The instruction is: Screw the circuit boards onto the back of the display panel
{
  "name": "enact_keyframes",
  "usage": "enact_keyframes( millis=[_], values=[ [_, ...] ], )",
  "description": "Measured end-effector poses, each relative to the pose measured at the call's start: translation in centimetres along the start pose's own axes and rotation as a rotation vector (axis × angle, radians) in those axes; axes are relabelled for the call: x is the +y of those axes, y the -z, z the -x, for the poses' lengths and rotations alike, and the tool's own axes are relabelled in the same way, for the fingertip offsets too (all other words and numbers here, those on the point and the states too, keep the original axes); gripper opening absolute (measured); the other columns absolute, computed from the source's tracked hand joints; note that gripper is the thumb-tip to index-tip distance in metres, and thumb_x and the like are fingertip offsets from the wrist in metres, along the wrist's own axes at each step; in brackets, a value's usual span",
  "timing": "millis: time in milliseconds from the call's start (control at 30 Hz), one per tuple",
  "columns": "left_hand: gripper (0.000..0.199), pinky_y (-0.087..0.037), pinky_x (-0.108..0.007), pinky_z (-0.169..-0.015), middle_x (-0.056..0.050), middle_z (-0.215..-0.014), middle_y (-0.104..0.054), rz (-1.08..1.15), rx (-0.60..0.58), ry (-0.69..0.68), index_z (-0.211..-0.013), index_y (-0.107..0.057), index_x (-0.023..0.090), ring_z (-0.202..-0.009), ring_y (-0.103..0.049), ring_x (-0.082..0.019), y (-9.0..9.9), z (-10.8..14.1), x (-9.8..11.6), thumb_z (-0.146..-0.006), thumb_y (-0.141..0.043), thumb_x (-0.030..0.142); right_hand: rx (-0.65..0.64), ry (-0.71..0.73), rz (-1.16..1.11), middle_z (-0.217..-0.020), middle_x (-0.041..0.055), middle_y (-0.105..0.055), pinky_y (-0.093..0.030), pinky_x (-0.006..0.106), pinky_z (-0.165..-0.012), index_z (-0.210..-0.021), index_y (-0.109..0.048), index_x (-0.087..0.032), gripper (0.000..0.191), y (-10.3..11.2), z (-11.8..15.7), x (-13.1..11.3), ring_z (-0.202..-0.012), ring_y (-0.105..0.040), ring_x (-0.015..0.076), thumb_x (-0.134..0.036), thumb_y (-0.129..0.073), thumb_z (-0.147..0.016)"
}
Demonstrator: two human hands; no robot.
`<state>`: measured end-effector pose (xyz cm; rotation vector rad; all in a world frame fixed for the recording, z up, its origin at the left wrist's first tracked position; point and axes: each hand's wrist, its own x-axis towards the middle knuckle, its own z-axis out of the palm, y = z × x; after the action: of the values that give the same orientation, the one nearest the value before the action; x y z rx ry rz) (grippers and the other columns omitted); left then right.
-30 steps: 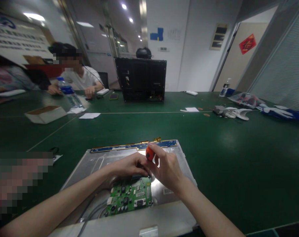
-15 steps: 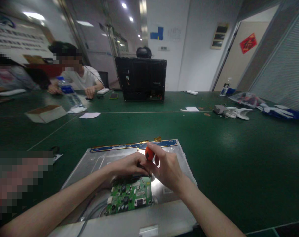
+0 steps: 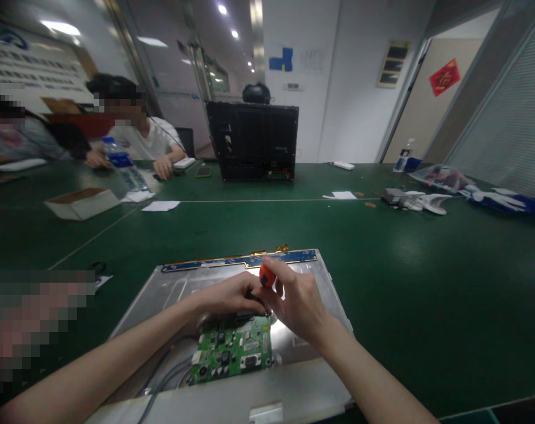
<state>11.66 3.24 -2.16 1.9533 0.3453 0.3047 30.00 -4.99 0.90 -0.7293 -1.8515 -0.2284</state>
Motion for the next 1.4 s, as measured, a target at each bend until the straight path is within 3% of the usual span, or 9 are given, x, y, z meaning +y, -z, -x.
enact_keyframes(
  millis=[867,1167,1400],
  values=[
    [0.02,-0.041,-0.021,-0.063,0.001,-0.068,-0.061,0.001,0.008,0.002,-0.074,-0.075,0.015,-0.067,-0.053,-0.013,0.09,-0.02,-0.42,-0.081,-0.079,0.033,0.01,-0.039,-0.009,-0.08,0.0001,-0.065,-0.045,0.018,-0.042,-0.14,-0.036,-0.023,0.044,-0.22,0.28,0.01,-0.048,-0.054,0.0087,-0.037,-0.052,-0.101],
    [0.025,-0.044,-0.021,-0.067,0.0,-0.07,-0.064,0.001,-0.005,0.002,-0.076,-0.076,0.015,-0.068,-0.057,-0.013,0.06,0.0,-0.12,-0.084,-0.078,0.038,-0.042,-0.046,-0.043,-0.082,0.0016,-0.067,-0.048,0.021,-0.044,-0.144,-0.035,-0.021,0.056,0.3,-0.03,-0.69,-0.051,-0.057,0.0108,-0.014,-0.052,-0.091],
    [0.02,-0.044,-0.021,-0.067,-0.001,-0.073,-0.065,-0.007,-0.015,0.01,-0.079,-0.078,0.016,-0.072,-0.057,-0.014,0.15,0.03,-0.45,-0.084,-0.078,0.035,-0.031,-0.05,-0.033,-0.08,0.0002,-0.065,-0.047,0.021,-0.043,-0.146,-0.033,-0.021,0.058,0.11,0.24,-0.37,-0.049,-0.055,0.0099,-0.015,-0.053,-0.091]
  ],
)
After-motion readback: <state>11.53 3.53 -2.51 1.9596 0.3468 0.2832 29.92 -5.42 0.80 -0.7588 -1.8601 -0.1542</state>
